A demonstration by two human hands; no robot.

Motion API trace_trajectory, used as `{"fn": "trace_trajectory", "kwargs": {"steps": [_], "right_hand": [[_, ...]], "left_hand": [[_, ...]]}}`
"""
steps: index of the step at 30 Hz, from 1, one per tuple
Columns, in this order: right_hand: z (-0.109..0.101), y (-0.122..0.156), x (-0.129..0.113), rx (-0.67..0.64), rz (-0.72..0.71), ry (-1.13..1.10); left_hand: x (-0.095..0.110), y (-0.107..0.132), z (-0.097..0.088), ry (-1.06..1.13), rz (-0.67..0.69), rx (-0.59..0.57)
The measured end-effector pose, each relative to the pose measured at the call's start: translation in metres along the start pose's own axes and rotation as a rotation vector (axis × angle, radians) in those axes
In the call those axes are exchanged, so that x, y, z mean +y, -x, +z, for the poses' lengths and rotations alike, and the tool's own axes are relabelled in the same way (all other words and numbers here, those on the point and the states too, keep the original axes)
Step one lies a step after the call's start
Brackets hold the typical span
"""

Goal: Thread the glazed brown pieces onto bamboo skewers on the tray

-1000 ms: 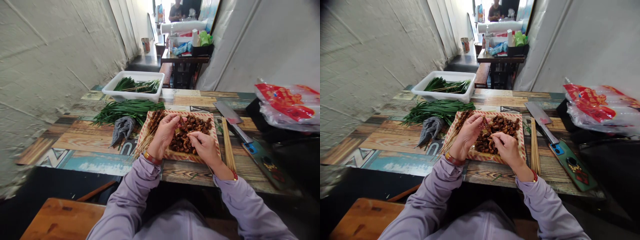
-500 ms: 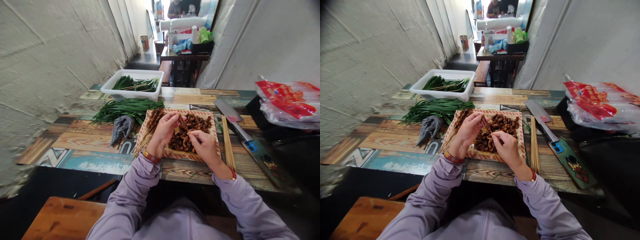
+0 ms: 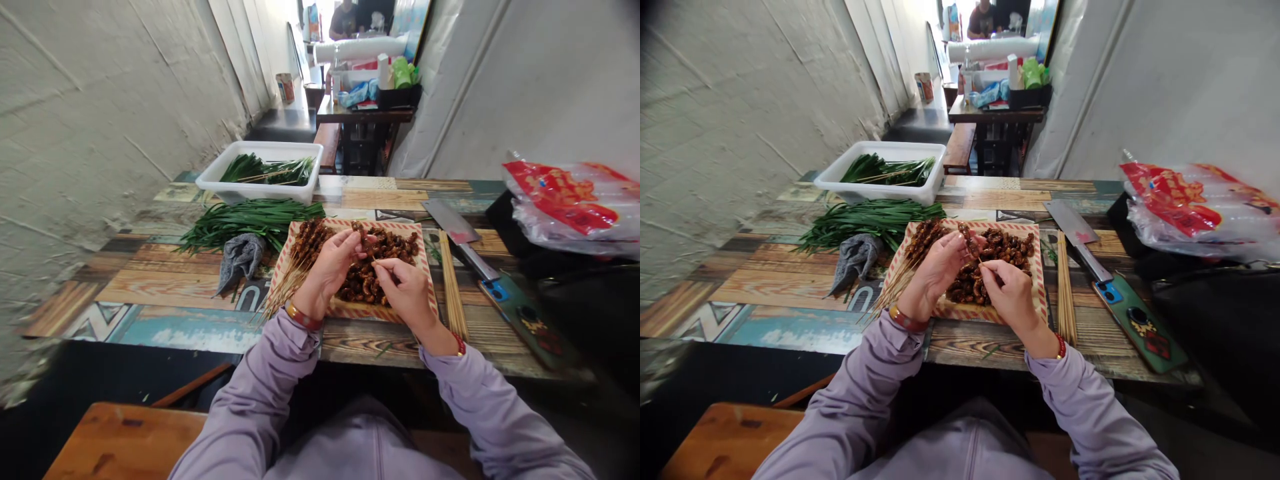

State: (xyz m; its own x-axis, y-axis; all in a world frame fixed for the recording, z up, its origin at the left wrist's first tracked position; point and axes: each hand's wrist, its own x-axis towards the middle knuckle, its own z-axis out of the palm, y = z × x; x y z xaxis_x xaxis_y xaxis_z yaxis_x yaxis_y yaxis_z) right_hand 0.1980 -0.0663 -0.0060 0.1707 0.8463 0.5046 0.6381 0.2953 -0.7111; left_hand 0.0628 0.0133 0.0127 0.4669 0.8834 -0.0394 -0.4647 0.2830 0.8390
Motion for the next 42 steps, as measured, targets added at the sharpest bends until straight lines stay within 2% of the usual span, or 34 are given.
{"fn": "trace_trajectory", "kwargs": {"steps": [3, 5, 13, 32, 42], "right_hand": [[-0.001, -0.001, -0.001, 0.015, 0.008, -0.002], [-0.001, -0.002, 0.0, 0.018, 0.012, -0.015], [0.0, 0.0, 0.0, 0.002, 0.034, -0.02], [-0.002, 0.002, -0.001, -0.036, 0.016, 0.001], [-0.003, -0.001, 0.0, -0.01, 0.018, 0.013]], "left_hand": [[-0.004, 0.004, 0.003, -0.054, -0.057, -0.088], [-0.006, 0.005, 0.005, -0.049, -0.066, -0.108], [-0.004, 0.003, 0.003, -0.003, -0.032, -0.026], [-0.005, 0.003, 0.006, 0.08, -0.001, 0.016], [-0.013, 0.006, 0.012, 0.063, -0.017, -0.025]]}}
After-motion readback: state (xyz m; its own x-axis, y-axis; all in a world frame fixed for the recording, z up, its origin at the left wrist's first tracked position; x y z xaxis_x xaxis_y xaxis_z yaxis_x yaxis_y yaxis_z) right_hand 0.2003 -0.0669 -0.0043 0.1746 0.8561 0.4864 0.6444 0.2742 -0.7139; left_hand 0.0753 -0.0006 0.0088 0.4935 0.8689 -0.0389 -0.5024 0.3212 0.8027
